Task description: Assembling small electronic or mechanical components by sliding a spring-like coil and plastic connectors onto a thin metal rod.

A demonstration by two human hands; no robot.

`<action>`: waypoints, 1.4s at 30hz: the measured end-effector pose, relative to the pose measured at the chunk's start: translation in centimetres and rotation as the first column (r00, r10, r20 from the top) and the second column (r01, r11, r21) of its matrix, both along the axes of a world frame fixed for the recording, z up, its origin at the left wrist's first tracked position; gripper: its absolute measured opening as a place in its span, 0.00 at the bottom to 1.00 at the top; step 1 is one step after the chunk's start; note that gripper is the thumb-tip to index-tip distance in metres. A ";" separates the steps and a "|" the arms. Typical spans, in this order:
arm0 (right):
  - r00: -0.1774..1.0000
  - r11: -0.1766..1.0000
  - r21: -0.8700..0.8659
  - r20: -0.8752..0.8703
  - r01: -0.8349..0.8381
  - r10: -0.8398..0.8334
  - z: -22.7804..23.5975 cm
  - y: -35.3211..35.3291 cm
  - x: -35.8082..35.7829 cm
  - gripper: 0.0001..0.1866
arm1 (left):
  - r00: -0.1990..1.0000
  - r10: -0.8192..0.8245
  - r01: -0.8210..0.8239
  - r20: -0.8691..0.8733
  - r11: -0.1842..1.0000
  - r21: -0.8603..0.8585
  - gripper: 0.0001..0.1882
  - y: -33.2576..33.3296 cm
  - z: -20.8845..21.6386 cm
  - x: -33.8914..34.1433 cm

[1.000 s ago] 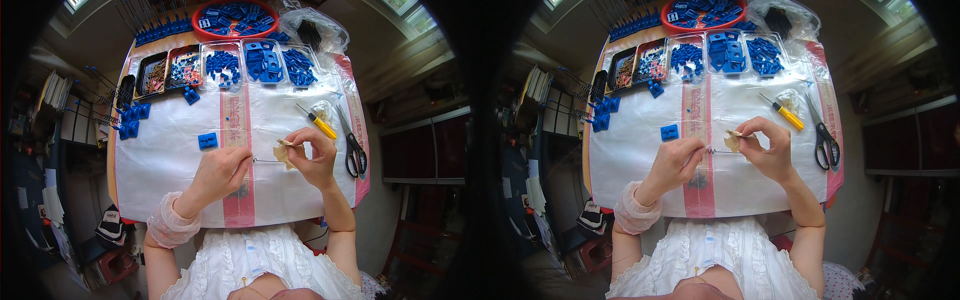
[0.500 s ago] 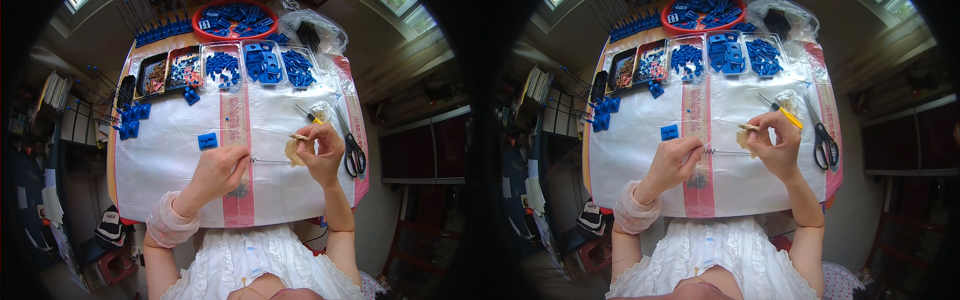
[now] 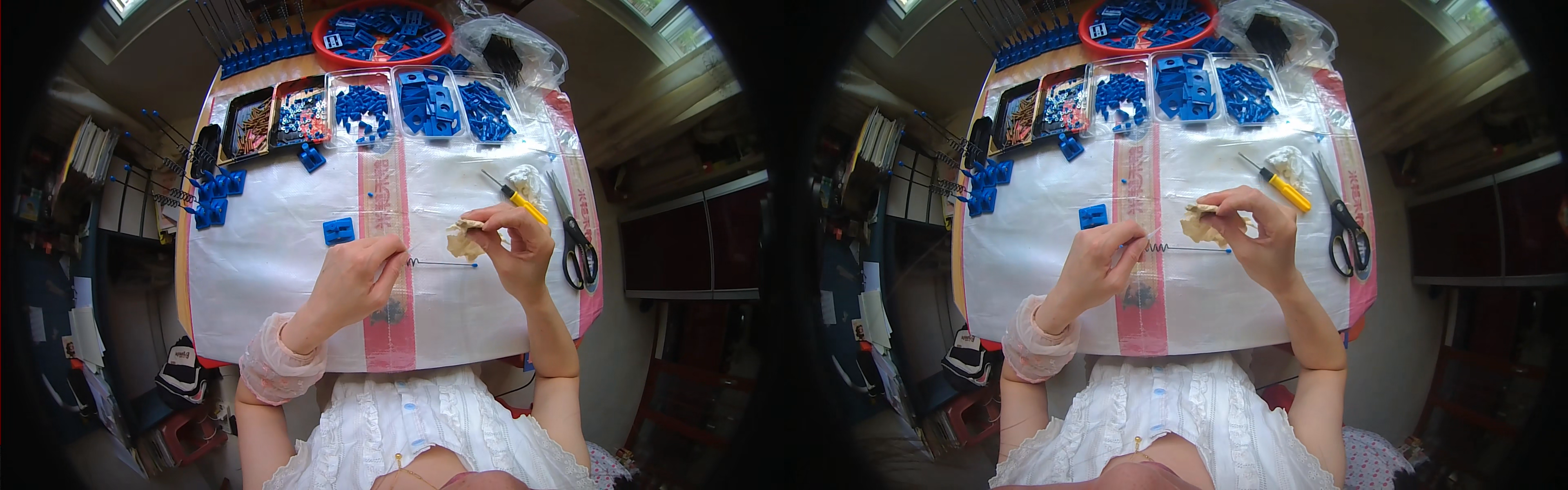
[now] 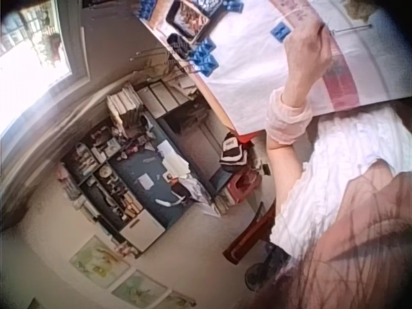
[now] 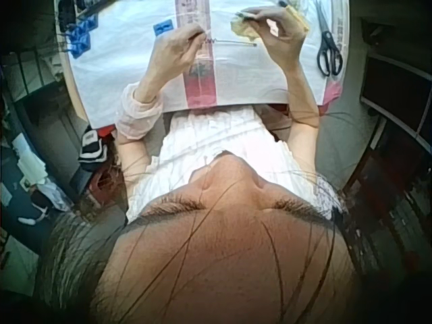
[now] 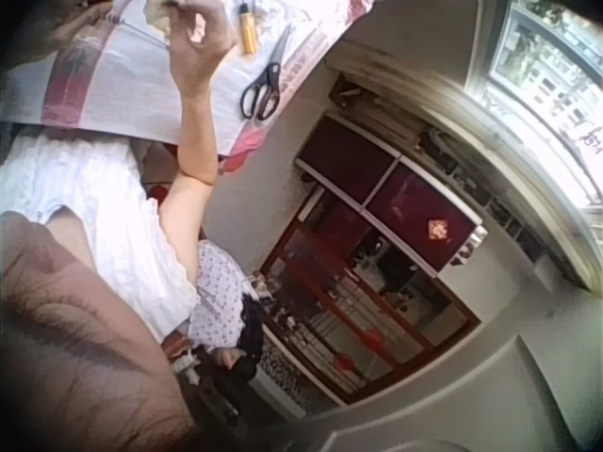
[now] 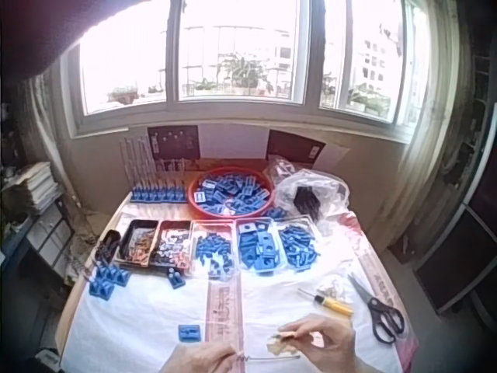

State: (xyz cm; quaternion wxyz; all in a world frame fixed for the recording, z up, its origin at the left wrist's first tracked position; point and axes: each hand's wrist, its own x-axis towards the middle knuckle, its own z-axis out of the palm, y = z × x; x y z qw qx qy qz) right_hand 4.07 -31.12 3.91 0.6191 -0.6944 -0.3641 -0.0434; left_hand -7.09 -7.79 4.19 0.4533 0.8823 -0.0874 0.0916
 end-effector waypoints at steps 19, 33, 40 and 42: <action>0.981 0.986 -0.152 0.172 -0.063 0.089 0.4 0.0 0.2 0.17 | 0.998 -0.020 0.017 0.058 0.999 0.050 0.02 -0.1 -0.1 0.0; 0.997 0.996 -0.076 -0.063 -0.042 0.037 0.0 -0.5 -0.1 0.20 | 0.999 -0.026 0.023 0.038 0.997 0.070 0.02 -0.1 0.0 -0.1; 0.983 0.986 -0.134 -0.164 -0.103 0.081 0.6 -0.9 0.3 0.18 | 0.999 -0.011 0.007 0.053 0.997 0.071 0.02 0.1 0.4 -0.1; 0.991 0.986 -0.148 -0.126 -0.073 0.054 0.6 -1.1 0.3 0.18 | 0.998 -0.001 -0.005 0.063 0.996 0.087 0.02 0.2 0.4 0.0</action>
